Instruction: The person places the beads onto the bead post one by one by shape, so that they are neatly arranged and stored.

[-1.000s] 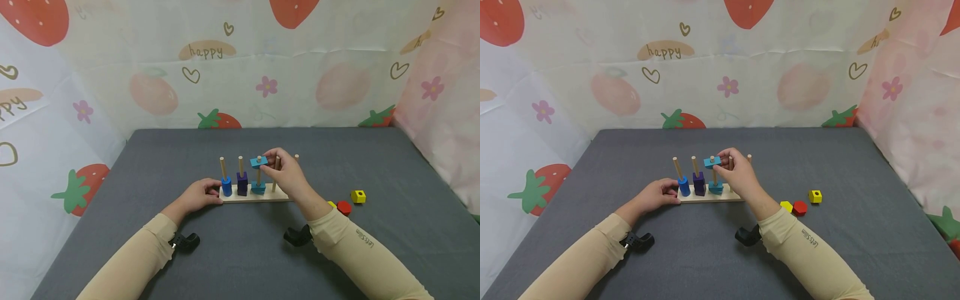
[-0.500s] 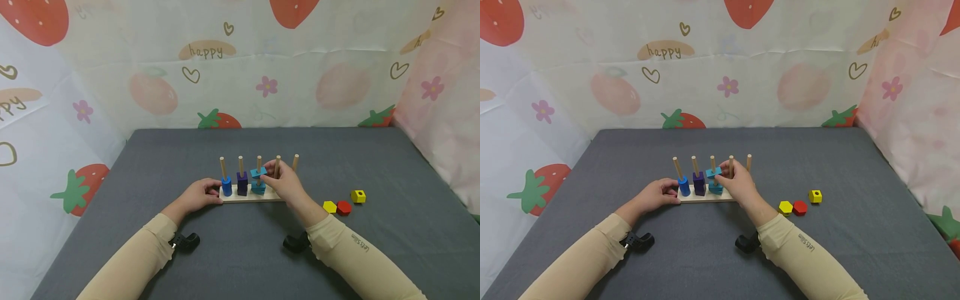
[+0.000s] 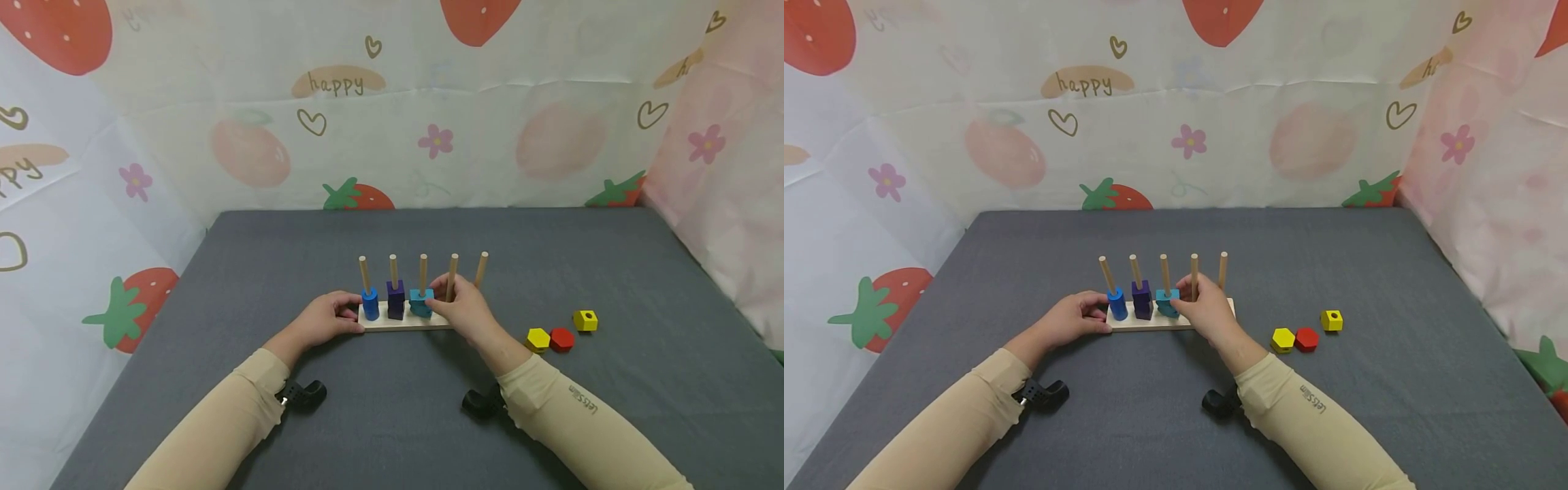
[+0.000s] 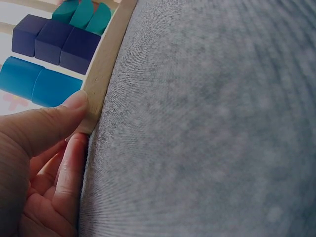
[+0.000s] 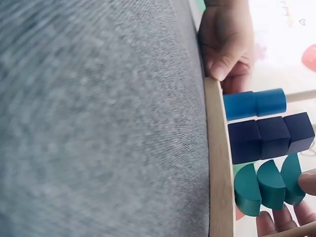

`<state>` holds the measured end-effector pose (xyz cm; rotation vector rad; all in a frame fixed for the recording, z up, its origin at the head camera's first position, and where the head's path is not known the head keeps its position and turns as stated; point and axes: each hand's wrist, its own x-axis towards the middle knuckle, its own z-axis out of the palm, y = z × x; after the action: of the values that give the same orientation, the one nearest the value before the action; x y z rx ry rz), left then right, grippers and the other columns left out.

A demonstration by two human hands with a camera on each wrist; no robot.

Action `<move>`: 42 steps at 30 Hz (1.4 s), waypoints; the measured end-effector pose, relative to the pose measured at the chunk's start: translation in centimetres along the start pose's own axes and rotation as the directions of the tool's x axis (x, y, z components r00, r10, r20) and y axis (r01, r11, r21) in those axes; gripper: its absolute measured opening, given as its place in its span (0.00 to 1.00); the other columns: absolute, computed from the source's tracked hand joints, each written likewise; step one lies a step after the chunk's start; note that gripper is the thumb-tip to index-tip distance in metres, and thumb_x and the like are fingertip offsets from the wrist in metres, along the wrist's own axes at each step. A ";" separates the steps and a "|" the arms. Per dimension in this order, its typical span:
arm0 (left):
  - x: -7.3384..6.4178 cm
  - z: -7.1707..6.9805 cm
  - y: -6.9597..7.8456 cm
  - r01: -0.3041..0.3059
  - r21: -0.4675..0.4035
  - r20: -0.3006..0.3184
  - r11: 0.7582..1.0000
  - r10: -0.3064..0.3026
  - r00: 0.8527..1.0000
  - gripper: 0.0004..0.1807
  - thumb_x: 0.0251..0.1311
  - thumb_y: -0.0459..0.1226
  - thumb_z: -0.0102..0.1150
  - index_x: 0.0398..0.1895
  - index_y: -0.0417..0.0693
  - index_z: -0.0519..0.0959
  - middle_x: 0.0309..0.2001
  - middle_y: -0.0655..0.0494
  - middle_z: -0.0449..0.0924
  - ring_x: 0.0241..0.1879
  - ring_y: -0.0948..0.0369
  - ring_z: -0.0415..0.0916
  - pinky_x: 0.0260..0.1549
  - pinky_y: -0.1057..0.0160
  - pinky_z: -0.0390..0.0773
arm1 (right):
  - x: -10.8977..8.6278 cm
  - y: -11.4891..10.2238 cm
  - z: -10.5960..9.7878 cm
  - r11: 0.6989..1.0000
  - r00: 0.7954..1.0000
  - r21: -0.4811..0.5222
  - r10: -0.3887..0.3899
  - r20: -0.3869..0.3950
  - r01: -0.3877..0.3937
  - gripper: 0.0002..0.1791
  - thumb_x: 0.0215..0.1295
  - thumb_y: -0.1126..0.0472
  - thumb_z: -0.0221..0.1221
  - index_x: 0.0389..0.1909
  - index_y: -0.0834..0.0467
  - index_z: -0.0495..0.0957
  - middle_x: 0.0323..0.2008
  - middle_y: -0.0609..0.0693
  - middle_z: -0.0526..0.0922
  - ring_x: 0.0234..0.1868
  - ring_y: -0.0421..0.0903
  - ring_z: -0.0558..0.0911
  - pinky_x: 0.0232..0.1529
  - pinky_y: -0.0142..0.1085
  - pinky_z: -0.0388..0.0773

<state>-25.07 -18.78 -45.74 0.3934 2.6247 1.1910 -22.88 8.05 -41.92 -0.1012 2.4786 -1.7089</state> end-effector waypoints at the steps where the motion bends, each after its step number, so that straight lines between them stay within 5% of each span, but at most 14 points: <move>1: 0.0 0.0 0.0 0.001 0.002 0.000 1.000 -0.001 1.000 0.28 0.46 0.40 0.69 0.53 0.46 0.75 0.38 0.55 0.76 0.34 0.62 0.73 0.35 0.64 0.72 | 0.0 0.1 0.0 1.000 1.000 -0.005 -0.001 0.002 0.001 0.15 0.59 0.63 0.60 0.46 0.62 0.71 0.45 0.57 0.76 0.47 0.51 0.75 0.49 0.46 0.70; 24: -0.2 -0.1 0.2 0.015 -0.007 0.003 1.000 -0.015 1.000 0.28 0.46 0.41 0.69 0.53 0.47 0.75 0.38 0.56 0.77 0.35 0.62 0.74 0.36 0.64 0.72 | -0.9 -3.0 -1.7 0.995 0.995 -0.025 -0.097 0.033 0.098 0.23 0.63 0.62 0.57 0.59 0.56 0.65 0.58 0.55 0.69 0.58 0.54 0.70 0.53 0.48 0.68; 42: -0.2 -0.1 0.1 0.002 -0.023 0.003 1.000 -0.002 1.000 0.28 0.46 0.40 0.70 0.53 0.46 0.75 0.37 0.55 0.77 0.34 0.62 0.74 0.35 0.64 0.73 | -2.1 -6.9 -4.8 0.956 0.956 0.051 -0.290 0.039 0.288 0.23 0.63 0.65 0.55 0.59 0.58 0.64 0.51 0.53 0.73 0.54 0.48 0.72 0.55 0.42 0.66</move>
<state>-24.93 -18.85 -45.58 0.3880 2.6062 1.2182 -21.66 10.26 -33.67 -0.5176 2.4898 -1.8428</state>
